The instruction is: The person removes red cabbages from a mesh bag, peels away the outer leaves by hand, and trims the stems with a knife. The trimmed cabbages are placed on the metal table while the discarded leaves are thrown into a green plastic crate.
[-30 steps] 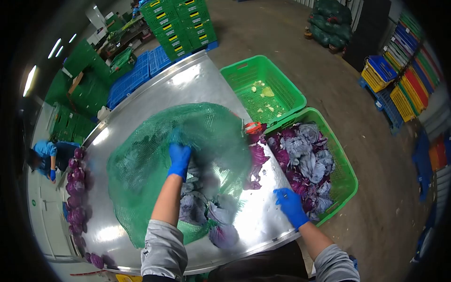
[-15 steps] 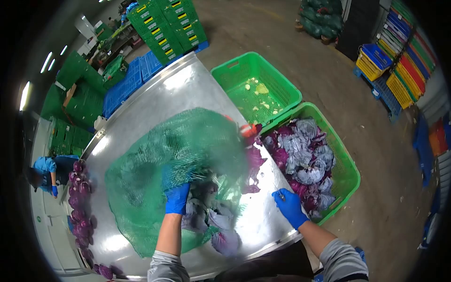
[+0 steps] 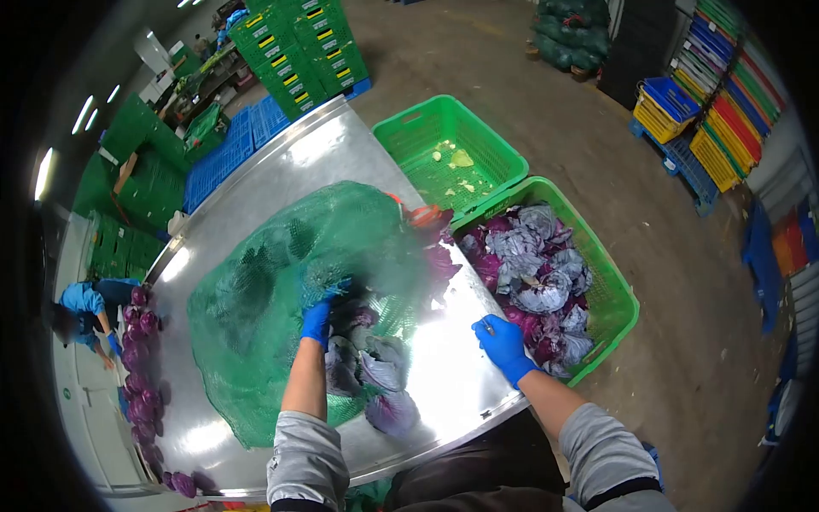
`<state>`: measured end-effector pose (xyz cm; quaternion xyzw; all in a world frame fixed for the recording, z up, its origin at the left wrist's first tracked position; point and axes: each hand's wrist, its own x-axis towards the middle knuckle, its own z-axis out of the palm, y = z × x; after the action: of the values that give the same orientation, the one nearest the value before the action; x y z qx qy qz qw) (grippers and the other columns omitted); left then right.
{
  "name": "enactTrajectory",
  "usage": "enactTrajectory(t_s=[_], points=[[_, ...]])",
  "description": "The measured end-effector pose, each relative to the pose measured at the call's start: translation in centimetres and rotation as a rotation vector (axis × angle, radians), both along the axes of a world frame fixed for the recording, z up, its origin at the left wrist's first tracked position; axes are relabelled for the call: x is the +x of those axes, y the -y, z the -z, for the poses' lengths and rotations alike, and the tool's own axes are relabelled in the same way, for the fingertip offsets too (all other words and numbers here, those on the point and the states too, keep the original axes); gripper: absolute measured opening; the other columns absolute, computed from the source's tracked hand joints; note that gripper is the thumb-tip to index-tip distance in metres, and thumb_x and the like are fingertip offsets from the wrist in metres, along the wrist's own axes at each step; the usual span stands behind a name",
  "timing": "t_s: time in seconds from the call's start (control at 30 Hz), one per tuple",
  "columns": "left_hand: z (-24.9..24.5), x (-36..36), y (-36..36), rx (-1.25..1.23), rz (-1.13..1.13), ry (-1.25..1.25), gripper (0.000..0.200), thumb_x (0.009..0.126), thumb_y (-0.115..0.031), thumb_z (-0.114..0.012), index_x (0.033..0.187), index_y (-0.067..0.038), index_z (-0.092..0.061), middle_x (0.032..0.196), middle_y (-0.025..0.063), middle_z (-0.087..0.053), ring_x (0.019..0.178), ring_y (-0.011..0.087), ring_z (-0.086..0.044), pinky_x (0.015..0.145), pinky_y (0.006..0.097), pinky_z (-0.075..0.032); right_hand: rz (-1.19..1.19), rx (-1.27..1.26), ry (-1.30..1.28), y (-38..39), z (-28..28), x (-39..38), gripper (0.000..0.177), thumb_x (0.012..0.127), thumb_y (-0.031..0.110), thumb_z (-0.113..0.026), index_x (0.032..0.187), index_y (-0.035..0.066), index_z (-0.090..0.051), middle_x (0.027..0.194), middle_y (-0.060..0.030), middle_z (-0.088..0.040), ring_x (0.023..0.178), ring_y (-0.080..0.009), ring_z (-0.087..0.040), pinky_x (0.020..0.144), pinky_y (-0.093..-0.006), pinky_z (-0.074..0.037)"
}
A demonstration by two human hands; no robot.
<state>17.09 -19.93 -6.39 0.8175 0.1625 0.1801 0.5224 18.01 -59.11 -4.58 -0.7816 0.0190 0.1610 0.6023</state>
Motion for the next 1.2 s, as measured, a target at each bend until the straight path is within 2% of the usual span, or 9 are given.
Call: enactTrajectory(t_s=[0.13, 0.2, 0.3, 0.37, 0.57, 0.67, 0.73, 0.9, 1.2], points=[[-3.2, -5.2, 3.0, -0.569, -0.178, -0.318, 0.035, 0.076, -0.014, -0.067, 0.107, 0.000, -0.060, 0.105, 0.0078, -0.061, 0.096, 0.0204, -0.057, 0.085, 0.0326, -0.046, -0.012, 0.018, -0.013, 0.6, 1.0, 0.3, 0.021, 0.083, 0.022, -0.063, 0.076, 0.002, -0.059, 0.060, -0.0047, -0.058, 0.050, -0.0102, -0.055, 0.049, -0.0267, -0.044], [-12.6, -7.7, 9.2, -0.481, -0.001, -0.356, 0.056, 0.064, -0.014, -0.077, 0.113, 0.001, -0.054, 0.112, 0.0088, -0.057, 0.100, 0.0217, -0.055, 0.087, 0.0334, -0.046, -0.058, -0.023, 0.020, 0.7, 2.2, 0.3, 0.019, 0.084, 0.021, -0.060, 0.076, 0.003, -0.059, 0.060, -0.0045, -0.058, 0.050, -0.0105, -0.055, 0.050, -0.0270, -0.044], [-13.6, -10.7, 14.0, -0.053, 0.215, 0.009, 0.104, 0.041, -0.025, -0.091, 0.127, -0.001, -0.038, 0.127, 0.0111, -0.044, 0.116, 0.0258, -0.044, 0.100, 0.0376, -0.037, -0.124, -0.016, 0.189, 1.0, 4.5, 0.3, 0.019, 0.083, 0.022, -0.065, 0.085, 0.004, -0.061, 0.066, -0.0014, -0.059, 0.050, -0.0060, -0.052, 0.045, -0.0220, -0.041], [-13.1, -11.3, 16.9, 0.150, 0.458, -0.079, 0.103, 0.044, -0.028, -0.090, 0.129, -0.002, -0.037, 0.134, 0.0171, -0.038, 0.125, 0.0325, -0.037, 0.106, 0.0405, -0.029, -0.168, 0.253, -0.370, 1.3, 1.8, -0.4, 0.023, 0.083, 0.025, -0.064, 0.096, 0.007, -0.060, 0.070, -0.0001, -0.060, 0.046, -0.0043, -0.047, 0.039, -0.0191, -0.036], [-11.0, -13.8, 24.0, 0.403, 0.419, -0.155, 0.112, 0.046, -0.024, -0.086, 0.138, -0.004, -0.025, 0.143, 0.0235, -0.022, 0.133, 0.0372, -0.024, 0.108, 0.0437, -0.023, -0.340, 0.108, -0.443, 2.5, -5.0, -4.6, 0.034, 0.082, 0.029, -0.067, 0.110, 0.013, -0.058, 0.066, 0.0017, -0.051, 0.043, -0.0038, -0.041, 0.037, -0.0181, -0.035], [-10.8, -13.1, 25.8, 0.226, 0.177, -0.237, 0.111, 0.049, -0.025, -0.085, 0.138, -0.002, -0.022, 0.141, 0.0235, -0.023, 0.133, 0.0365, -0.021, 0.109, 0.0435, -0.021, -0.318, 0.087, -0.327, 2.8, -5.2, -6.0, 0.034, 0.083, 0.026, -0.065, 0.110, 0.010, -0.055, 0.063, -0.0006, -0.051, 0.044, -0.0074, -0.044, 0.040, -0.0237, -0.039], [-10.5, -11.4, 25.5, 0.177, 0.153, -0.249, 0.107, 0.052, -0.027, -0.084, 0.135, 0.001, -0.024, 0.136, 0.0227, -0.029, 0.128, 0.0371, -0.028, 0.107, 0.0434, -0.025, -0.219, -0.123, 0.544, 2.8, -5.3, -6.0, 0.031, 0.084, 0.019, -0.062, 0.111, 0.007, -0.053, 0.059, -0.0033, -0.052, 0.047, -0.0149, -0.049, 0.048, -0.0306, -0.044], [-11.5, -8.5, 25.5, 0.401, 0.168, -0.347, 0.105, 0.050, -0.050, -0.081, 0.126, 0.007, -0.036, 0.119, 0.0280, -0.043, 0.109, 0.0412, -0.047, 0.092, 0.0429, -0.042, -0.529, -0.309, 0.327, 4.6, -7.7, -6.5, 0.020, 0.090, 0.021, -0.048, 0.092, 0.002, -0.049, 0.075, -0.0254, -0.058, 0.073, -0.0429, -0.058, 0.059, -0.0476, -0.045], [-13.3, -6.1, 25.5, 0.421, 0.235, -0.644, 0.104, 0.052, -0.052, -0.079, 0.128, 0.005, -0.036, 0.119, 0.0287, -0.042, 0.103, 0.0423, -0.053, 0.083, 0.0454, -0.048, -0.596, -0.370, 0.333, 4.0, -4.8, -4.8, 0.019, 0.088, 0.018, -0.047, 0.093, 0.000, -0.044, 0.072, -0.0269, -0.058, 0.072, -0.0425, -0.059, 0.062, -0.0496, -0.046]])
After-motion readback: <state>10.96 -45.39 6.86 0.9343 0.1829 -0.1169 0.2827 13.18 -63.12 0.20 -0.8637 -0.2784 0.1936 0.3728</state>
